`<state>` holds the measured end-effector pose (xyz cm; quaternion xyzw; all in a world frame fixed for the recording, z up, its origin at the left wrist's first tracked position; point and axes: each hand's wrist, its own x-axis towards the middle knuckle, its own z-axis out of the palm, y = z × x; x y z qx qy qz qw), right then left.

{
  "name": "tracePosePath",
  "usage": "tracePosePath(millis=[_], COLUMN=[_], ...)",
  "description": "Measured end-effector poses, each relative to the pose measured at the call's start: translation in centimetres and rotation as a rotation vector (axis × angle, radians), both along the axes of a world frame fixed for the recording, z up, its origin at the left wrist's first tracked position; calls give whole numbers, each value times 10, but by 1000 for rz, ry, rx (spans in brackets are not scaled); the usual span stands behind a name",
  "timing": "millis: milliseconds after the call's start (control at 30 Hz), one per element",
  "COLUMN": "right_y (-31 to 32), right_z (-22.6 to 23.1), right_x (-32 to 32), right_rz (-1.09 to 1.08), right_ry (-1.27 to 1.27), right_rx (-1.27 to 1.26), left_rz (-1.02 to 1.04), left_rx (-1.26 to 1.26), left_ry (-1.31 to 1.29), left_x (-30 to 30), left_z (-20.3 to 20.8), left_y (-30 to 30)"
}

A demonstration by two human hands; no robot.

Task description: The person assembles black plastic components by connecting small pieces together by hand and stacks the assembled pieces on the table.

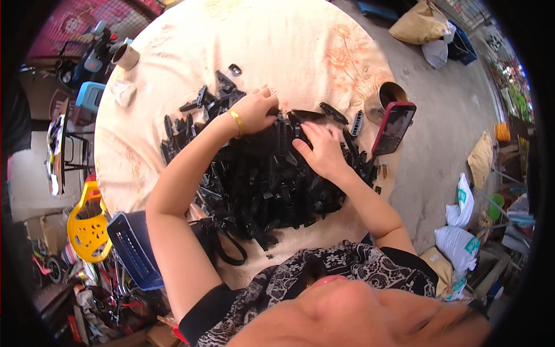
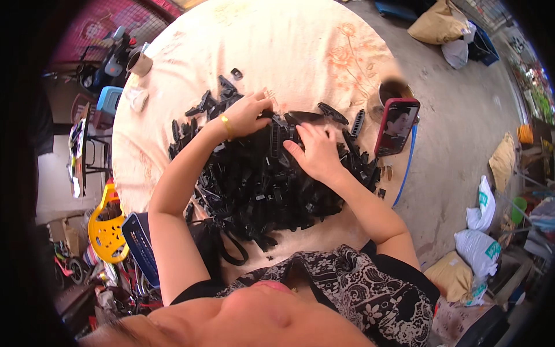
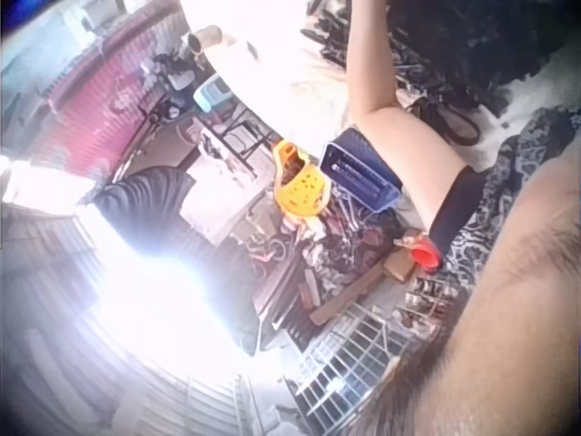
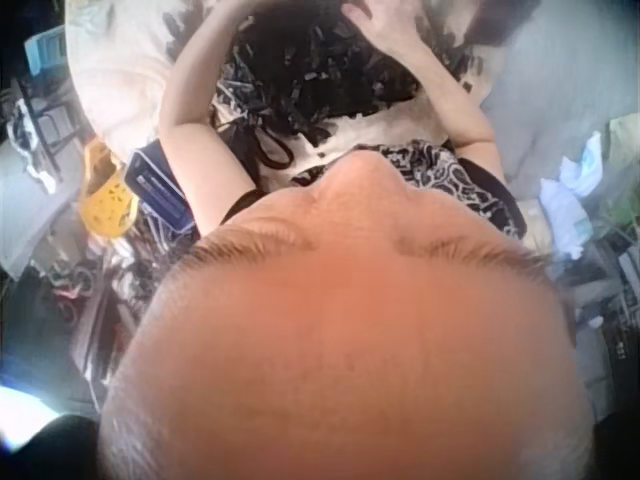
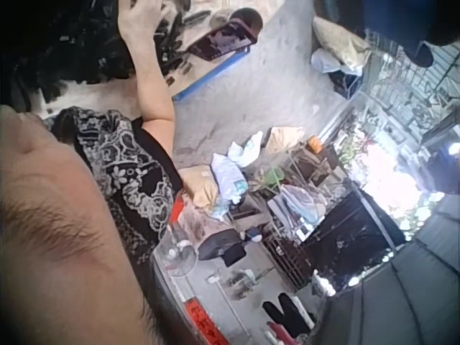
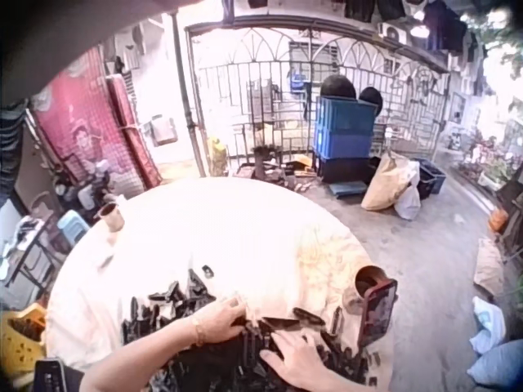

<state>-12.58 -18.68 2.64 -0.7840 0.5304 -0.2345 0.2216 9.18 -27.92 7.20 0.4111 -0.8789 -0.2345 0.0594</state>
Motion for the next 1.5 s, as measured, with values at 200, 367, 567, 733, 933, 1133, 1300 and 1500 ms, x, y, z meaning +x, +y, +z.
tracePosePath(millis=[200, 367, 567, 733, 933, 1133, 1300, 1500], right_y=[29, 49, 36, 35, 97, 161, 195, 187], right_z=[26, 42, 58, 43, 12, -28, -38, -49], right_x=[32, 40, 17, -54, -120, -116, -112, -117], right_rz=[245, 490, 645, 244, 113, 156, 174, 77], right_ry=[-325, -458, -626, -826, -508, -364, -276, -358], right_rx=[56, 138, 60, 167, -38, -322, -312, -510], left_rz=[-125, -125, 38, 211, 186, 238, 155, 203], left_rx=[151, 263, 350, 115, -304, -353, -457, -636], left_ry=[130, 11, 52, 180, 255, 146, -109, -135], left_x=[32, 51, 43, 8, -67, -146, -188, -152], left_z=[45, 72, 86, 78, 78, 41, -21, -50], left_y=[85, 111, 112, 110, 132, 179, 241, 288])
